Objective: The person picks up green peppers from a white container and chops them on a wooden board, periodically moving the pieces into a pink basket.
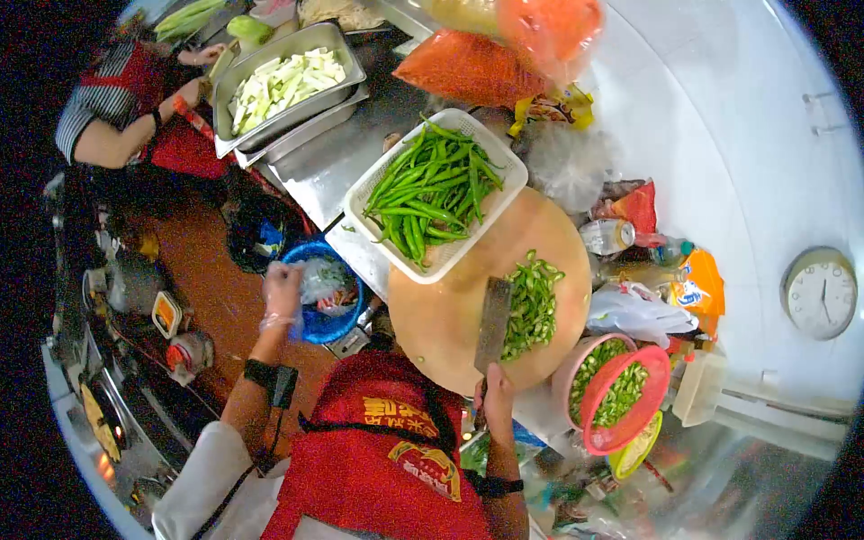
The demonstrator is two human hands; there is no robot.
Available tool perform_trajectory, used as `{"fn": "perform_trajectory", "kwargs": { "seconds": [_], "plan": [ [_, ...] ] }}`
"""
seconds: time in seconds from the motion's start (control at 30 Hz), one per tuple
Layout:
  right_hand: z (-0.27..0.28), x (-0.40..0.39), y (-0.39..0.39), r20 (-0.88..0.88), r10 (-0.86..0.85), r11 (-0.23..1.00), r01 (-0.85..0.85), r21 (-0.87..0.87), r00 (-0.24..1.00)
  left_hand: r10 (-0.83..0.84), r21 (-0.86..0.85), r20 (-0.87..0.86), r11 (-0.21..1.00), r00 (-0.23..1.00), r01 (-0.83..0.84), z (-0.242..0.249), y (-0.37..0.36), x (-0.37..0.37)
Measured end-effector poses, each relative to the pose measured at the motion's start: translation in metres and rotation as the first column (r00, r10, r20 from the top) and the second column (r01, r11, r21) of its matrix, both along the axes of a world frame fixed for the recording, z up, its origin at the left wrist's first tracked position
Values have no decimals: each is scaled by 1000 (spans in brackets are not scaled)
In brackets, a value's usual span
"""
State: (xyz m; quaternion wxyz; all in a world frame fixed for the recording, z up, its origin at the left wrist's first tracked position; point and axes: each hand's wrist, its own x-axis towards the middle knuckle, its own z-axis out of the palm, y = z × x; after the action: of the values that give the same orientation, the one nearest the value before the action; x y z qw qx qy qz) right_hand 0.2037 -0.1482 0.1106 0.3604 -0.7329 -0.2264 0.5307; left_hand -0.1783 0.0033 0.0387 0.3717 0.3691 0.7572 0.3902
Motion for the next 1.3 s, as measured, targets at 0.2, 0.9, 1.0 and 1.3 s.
{"fn": "perform_trajectory", "kwargs": {
  "seconds": [0.2, 0.9, 1.0, 1.3],
  "plan": [
    [-4, -6, 9, 42, 115, 993, -114, -33, 992, -352, 260, -299, 864, 887, 430, 84, 42, 66],
    [-2, -5, 9, 81, 138, 989, -133, -65, 987, -565, 407, 722, 813, 399, 415, 104, 19, 172],
    [-6, 4, 2, -68, 122, 988, -128, -82, 990, -604, 120, 582, 727, 545, 676, 28, -27, 169],
    [-4, -5, 13, -204, 43, 999, -41, 11, 978, -691, -341, 407, 492, 597, 801, 25, -59, 156]
  ]
}}
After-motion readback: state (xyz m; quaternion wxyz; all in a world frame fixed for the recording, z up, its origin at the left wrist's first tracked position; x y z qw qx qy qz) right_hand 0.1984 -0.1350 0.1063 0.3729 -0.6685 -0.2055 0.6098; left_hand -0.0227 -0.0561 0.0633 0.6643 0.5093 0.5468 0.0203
